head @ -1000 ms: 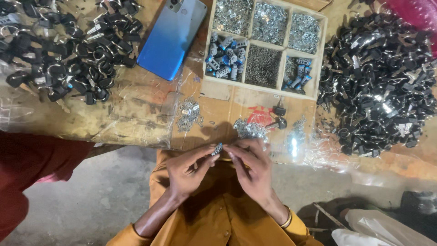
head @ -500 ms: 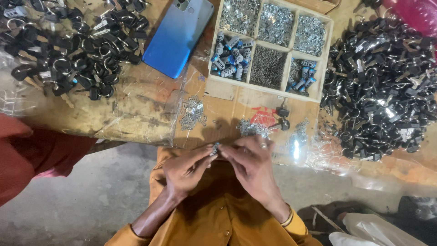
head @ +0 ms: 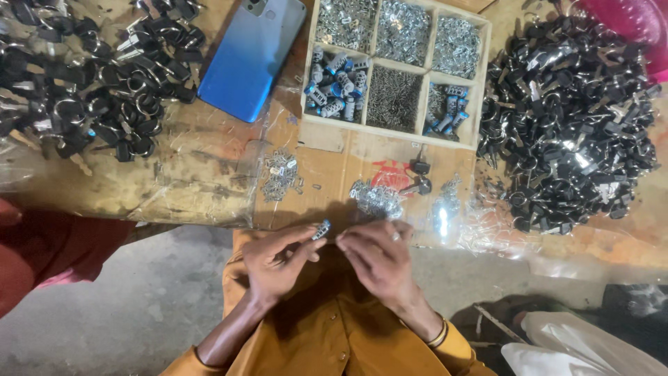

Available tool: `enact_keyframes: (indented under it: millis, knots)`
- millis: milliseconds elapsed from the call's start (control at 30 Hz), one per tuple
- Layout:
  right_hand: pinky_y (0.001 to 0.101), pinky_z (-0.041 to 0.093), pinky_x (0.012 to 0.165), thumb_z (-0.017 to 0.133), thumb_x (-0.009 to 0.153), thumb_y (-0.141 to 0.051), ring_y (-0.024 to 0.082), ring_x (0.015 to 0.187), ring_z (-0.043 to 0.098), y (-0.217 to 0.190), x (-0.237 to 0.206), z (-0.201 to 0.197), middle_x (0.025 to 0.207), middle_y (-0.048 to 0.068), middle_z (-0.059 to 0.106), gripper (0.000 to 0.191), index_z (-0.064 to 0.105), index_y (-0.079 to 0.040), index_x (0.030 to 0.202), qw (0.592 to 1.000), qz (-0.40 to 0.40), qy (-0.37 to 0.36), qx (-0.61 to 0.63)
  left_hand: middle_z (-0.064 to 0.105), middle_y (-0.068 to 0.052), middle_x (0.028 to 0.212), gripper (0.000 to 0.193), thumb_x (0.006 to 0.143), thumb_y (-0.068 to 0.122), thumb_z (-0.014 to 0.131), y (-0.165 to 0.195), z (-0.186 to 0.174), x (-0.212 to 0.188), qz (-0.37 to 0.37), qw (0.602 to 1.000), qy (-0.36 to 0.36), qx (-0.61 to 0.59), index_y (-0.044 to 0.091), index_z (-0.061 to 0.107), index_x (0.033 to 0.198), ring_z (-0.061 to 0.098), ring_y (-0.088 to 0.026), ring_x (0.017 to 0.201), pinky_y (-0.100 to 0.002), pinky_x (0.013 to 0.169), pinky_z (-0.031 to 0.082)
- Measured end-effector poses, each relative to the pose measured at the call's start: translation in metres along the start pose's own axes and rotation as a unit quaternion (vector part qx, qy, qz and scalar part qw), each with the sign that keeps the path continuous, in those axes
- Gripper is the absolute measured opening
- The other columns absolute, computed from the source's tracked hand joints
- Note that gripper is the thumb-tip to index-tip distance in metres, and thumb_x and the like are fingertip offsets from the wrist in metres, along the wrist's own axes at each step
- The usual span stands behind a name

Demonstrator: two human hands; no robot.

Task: The person repeatedly picks small metal components and cylindrical key bodies from a divided tray and piles on the table, then inserts the components into the key bodies by hand. The assembled units are placed into a cardboard box. The process is repeated continuously throughout the clip.

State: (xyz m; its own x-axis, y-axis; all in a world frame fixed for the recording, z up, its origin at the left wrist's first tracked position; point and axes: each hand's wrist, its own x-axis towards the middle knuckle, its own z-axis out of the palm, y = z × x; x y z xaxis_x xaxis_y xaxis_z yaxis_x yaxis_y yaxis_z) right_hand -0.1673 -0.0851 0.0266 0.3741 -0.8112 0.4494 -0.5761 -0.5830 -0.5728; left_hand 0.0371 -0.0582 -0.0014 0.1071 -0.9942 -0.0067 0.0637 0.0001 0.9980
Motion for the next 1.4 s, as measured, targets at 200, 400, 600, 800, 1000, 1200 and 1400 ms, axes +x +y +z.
enact_keyframes:
  millis: [200,400,600,800,1000,1200,1400]
  knots:
    - [0.0291,0.058,0.08,0.077,0.088,0.004,0.017,0.091,0.072,0.004,-0.003,-0.002,0.105,0.009,0.075,0.019,0.073,-0.002,0.105,0.985,0.094,0.059,0.134,0.08,-0.015,0.103,0.025,0.083,-0.004,0.083,-0.004,0.013,0.004,0.031,0.998,-0.043,0.043,-0.002,0.076,0.107,0.081,-0.016,0.077,-0.022,0.058,0.067]
    - [0.0275,0.054,0.081,0.082,0.086,-0.001,0.018,0.09,0.07,-0.008,0.001,-0.005,0.098,0.007,0.077,0.022,0.069,-0.002,0.104,0.984,0.125,0.067,0.105,0.08,-0.014,0.104,0.023,0.084,-0.002,0.082,-0.002,0.016,0.001,-0.008,0.998,-0.03,0.054,0.0,0.077,0.106,0.082,-0.017,0.079,-0.023,0.065,0.067]
    - [0.0256,0.057,0.072,0.085,0.084,-0.004,0.015,0.087,0.071,-0.012,-0.004,-0.007,0.095,0.008,0.075,0.027,0.067,-0.003,0.104,0.991,0.109,0.058,0.051,0.079,-0.012,0.106,0.026,0.08,0.003,0.085,-0.005,0.017,0.0,0.125,0.977,-0.037,0.169,0.001,0.078,0.105,0.081,-0.018,0.09,-0.025,0.073,0.066]
    - [0.0241,0.063,0.072,0.084,0.087,-0.002,0.014,0.09,0.076,-0.005,-0.011,-0.011,0.099,0.011,0.076,0.028,0.065,-0.001,0.108,0.978,0.155,0.06,0.126,0.079,-0.012,0.106,0.026,0.08,0.004,0.086,-0.002,0.023,0.002,0.117,0.978,-0.043,0.165,0.001,0.078,0.104,0.081,-0.019,0.091,-0.025,0.072,0.066]
    - [0.0273,0.055,0.073,0.084,0.083,-0.004,0.013,0.086,0.069,0.006,-0.015,-0.02,0.1,0.001,0.076,0.02,0.076,-0.008,0.102,0.993,0.106,0.005,0.048,0.08,-0.011,0.104,0.024,0.082,0.003,0.087,0.001,0.028,0.006,0.167,0.966,-0.059,0.189,0.0,0.077,0.104,0.08,-0.017,0.091,-0.026,0.074,0.066]
    - [0.0282,0.058,0.087,0.083,0.096,-0.01,0.014,0.101,0.073,0.046,-0.038,-0.041,0.117,-0.004,0.067,0.021,0.083,-0.023,0.113,0.983,0.166,0.013,0.082,0.079,-0.01,0.107,0.024,0.083,0.003,0.087,-0.008,0.044,0.004,0.16,0.975,-0.088,0.124,0.002,0.076,0.105,0.08,-0.017,0.092,-0.024,0.073,0.068]
    - [0.046,0.032,0.106,0.089,0.083,-0.018,0.025,0.128,0.046,0.062,-0.054,-0.076,0.134,0.003,0.061,0.035,0.077,-0.021,0.115,0.939,0.15,0.06,-0.305,0.081,-0.011,0.1,0.023,0.078,-0.002,0.085,-0.013,0.046,0.001,0.043,0.993,-0.058,0.088,0.0,0.077,0.1,0.078,-0.009,0.071,-0.016,0.049,0.052]
